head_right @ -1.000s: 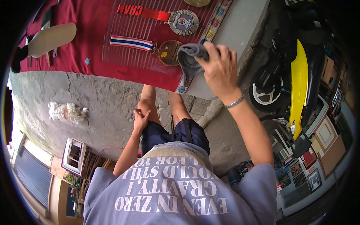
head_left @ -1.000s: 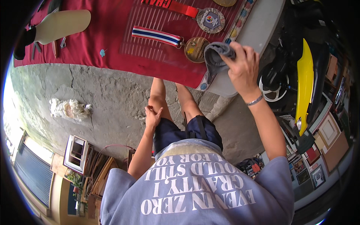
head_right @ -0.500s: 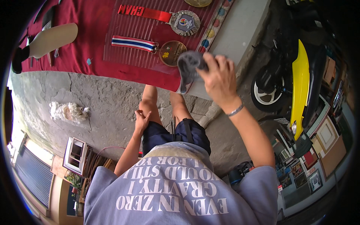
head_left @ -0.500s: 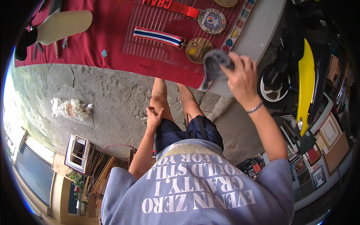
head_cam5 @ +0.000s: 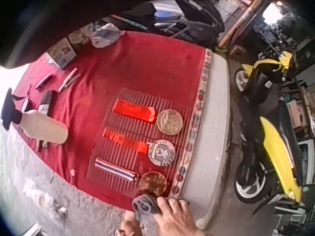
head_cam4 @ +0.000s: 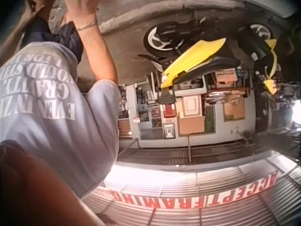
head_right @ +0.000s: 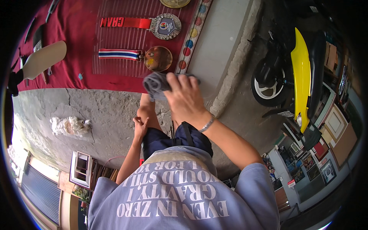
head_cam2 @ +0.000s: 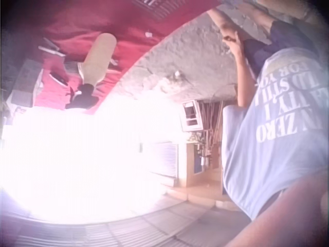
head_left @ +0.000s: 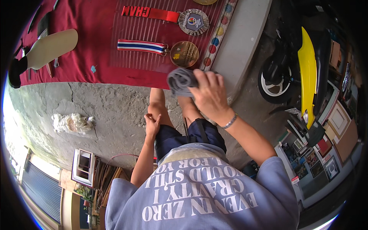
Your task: The person wipes several medals and their ribbons with a gray cloth on a table covered with a red cloth. They handle the medals one by one, wiping the surfaces and ribbons, and occasionally rearranging them on the table.
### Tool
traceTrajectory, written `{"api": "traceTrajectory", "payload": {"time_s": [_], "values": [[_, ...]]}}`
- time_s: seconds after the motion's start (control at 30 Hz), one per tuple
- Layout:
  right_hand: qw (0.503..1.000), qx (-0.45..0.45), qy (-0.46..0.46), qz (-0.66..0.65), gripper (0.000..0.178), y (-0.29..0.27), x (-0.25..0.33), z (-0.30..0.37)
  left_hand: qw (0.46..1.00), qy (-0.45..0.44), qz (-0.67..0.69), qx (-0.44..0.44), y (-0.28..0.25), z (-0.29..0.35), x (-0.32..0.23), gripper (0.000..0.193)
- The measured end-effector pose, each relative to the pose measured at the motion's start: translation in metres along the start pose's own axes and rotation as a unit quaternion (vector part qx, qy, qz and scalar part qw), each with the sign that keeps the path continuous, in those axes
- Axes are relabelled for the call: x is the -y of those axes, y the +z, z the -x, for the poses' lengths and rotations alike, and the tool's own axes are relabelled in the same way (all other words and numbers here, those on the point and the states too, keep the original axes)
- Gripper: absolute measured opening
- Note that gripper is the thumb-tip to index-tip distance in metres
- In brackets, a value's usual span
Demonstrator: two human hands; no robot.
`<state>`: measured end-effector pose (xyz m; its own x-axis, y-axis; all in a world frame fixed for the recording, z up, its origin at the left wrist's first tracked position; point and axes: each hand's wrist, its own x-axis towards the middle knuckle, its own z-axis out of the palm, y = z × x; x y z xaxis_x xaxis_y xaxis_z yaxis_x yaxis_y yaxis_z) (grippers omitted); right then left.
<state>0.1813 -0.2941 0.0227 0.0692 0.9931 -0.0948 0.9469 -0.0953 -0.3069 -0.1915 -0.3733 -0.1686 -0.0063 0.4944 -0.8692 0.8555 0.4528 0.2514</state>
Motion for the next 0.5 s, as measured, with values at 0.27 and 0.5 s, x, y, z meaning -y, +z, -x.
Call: {"api": "traceTrajectory", "payload": {"time_s": [0.27,0.5], "values": [[0.998,-0.044,0.051,0.014,0.043,-0.024,-0.053,-0.02,0.999,0.004,-0.047,-0.022,-0.001,-0.003,-0.011,0.078],[0.997,-0.064,-0.013,-0.04,0.054,-0.032,-0.055,-0.073,0.998,0.005,-0.057,-0.027,0.002,0.0,-0.012,0.079]]}}
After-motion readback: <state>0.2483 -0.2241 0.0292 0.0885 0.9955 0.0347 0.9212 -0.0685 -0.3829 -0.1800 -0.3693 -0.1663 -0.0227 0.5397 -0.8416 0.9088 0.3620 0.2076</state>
